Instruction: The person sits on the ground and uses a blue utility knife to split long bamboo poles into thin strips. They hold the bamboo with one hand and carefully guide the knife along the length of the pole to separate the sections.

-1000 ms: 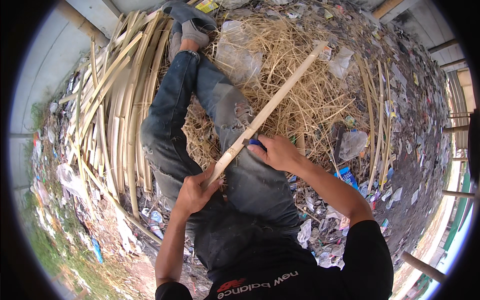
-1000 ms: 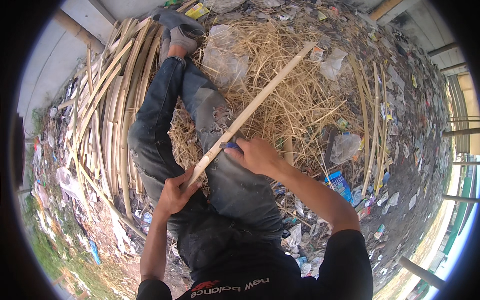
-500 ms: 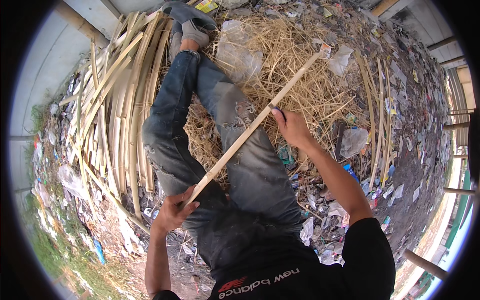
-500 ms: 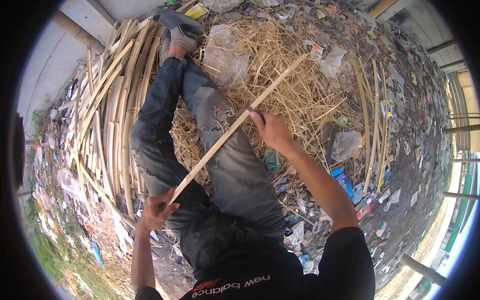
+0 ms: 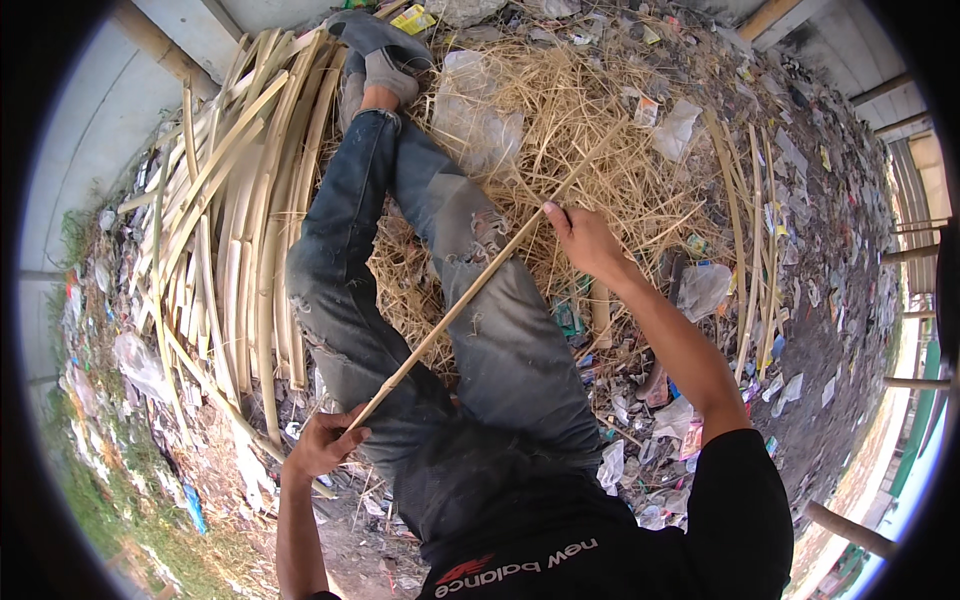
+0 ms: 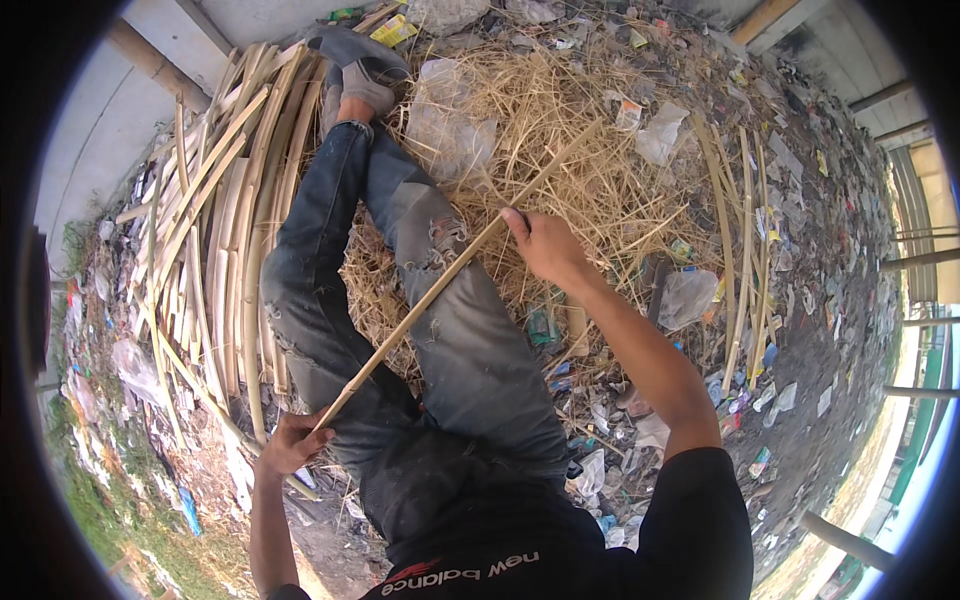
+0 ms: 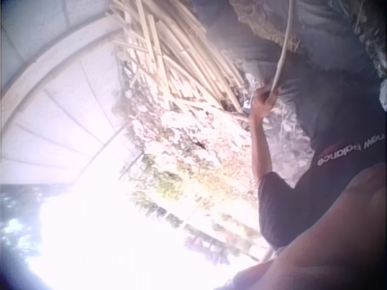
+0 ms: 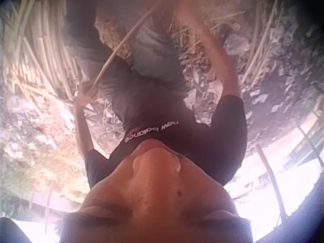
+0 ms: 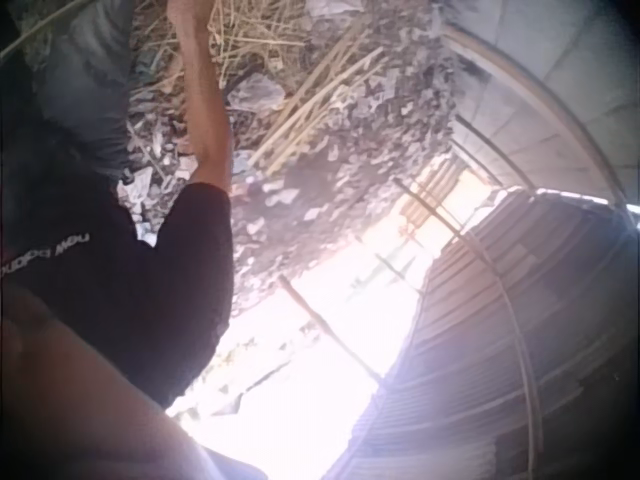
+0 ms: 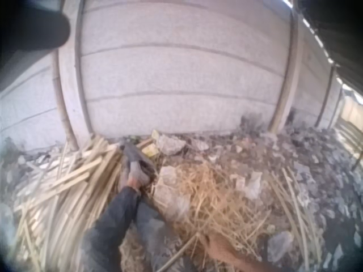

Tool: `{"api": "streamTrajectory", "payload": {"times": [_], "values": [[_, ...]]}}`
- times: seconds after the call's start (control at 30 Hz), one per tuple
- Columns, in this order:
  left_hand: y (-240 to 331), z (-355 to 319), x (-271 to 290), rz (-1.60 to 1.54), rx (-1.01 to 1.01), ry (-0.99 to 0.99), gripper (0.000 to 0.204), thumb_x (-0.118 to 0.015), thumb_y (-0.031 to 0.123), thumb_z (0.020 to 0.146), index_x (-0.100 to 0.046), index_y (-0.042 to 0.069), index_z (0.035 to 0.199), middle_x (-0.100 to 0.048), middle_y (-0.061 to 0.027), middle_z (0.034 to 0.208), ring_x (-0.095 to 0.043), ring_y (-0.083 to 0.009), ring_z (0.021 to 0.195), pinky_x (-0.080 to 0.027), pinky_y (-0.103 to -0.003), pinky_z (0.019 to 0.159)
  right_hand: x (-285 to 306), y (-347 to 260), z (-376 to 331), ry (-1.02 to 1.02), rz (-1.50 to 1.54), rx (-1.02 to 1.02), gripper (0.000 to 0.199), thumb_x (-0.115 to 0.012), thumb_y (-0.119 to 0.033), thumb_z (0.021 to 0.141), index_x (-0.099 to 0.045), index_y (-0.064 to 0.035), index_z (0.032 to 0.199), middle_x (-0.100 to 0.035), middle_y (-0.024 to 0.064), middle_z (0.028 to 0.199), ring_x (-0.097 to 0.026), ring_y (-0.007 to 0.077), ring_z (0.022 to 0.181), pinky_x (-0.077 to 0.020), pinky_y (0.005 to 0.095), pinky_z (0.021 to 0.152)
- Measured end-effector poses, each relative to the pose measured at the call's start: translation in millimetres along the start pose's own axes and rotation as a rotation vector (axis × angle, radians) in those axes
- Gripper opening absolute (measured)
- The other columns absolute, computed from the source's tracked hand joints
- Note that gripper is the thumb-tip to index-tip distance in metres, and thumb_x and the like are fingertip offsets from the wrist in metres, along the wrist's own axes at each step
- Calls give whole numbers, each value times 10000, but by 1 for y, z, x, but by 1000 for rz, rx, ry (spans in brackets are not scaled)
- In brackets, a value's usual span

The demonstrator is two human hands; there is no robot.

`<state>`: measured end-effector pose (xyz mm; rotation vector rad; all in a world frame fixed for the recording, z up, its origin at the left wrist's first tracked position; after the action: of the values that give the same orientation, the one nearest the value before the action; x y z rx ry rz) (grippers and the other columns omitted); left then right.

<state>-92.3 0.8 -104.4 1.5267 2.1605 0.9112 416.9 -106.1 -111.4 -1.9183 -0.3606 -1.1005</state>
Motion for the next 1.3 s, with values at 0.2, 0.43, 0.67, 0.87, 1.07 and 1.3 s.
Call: {"api": "streamTrajectory", "payload": {"times": [0.2, 0.43, 0.67, 0.87, 1.07, 1.3], "values": [[3, -22, 7, 94, 2, 146, 374, -772, 63, 902, -720, -41, 1258, -763, -32, 873, -607, -33, 780, -524, -221, 708, -42, -47, -54, -195, -120, 313, 660, -497, -587, 1043, -686, 15, 853, -662, 250, 670, -677, 479, 675, -549, 538, 649], [0, -44, 27, 284, 64, 157, 432, -812, 76, 850, -736, 26, 1273, -739, -37, 755, -591, -39, 678, -501, -238, 631, 26, 57, 35, 131, -62, -82, 796, -363, -606, 1088, -665, 31, 720, -628, 227, 621, -653, 422, 612, -508, 524, 611], [-47, -41, 45, 413, -108, 177, 427, -843, 103, 829, -754, 31, 1241, -657, 5, 656, -521, -37, 589, -415, -267, 526, -29, -18, -33, -54, -134, 223, 689, -409, -576, 1084, -682, 13, 853, -627, 219, 631, -651, 428, 629, -520, 519, 631], [-93, -66, 78, 181, 24, 238, 281, -866, 63, 765, -815, 13, 1037, -615, 7, 621, -510, -58, 581, -393, -281, 535, 104, 185, 77, 522, -58, -311, 901, -311, -695, 1052, -656, 49, 680, -641, 247, 666, -617, 435, 661, -484, 540, 722], [-60, -69, 61, 478, 28, 392, 435, -869, 79, 723, -786, -3, 1141, -663, -54, 695, -593, -135, 597, -480, -321, 562, 51, 83, 43, 249, 439, -309, 674, -553, -649, 992, -670, -27, 762, -495, 36, 571, -533, 205, 545, -417, 426, 583], [62, -48, 20, 918, -586, 765, 1025, -896, 331, 699, -432, 71, 1575, -471, -273, 1438, -505, -460, 1288, -432, -573, 1065, -9, 51, 34, 186, 1197, -316, 379, -743, -394, 962, -481, -123, 919, -338, -83, 568, -330, 39, 425, -241, 247, 391]]}}
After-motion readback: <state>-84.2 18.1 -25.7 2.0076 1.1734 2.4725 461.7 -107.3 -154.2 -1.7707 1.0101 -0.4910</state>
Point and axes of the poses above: each hand's wrist, its own z-axis towards the middle knuckle, its own x-axis out of the back of the hand, y = z × x, the point moved 5 cm from there along z, towards the middle knuckle
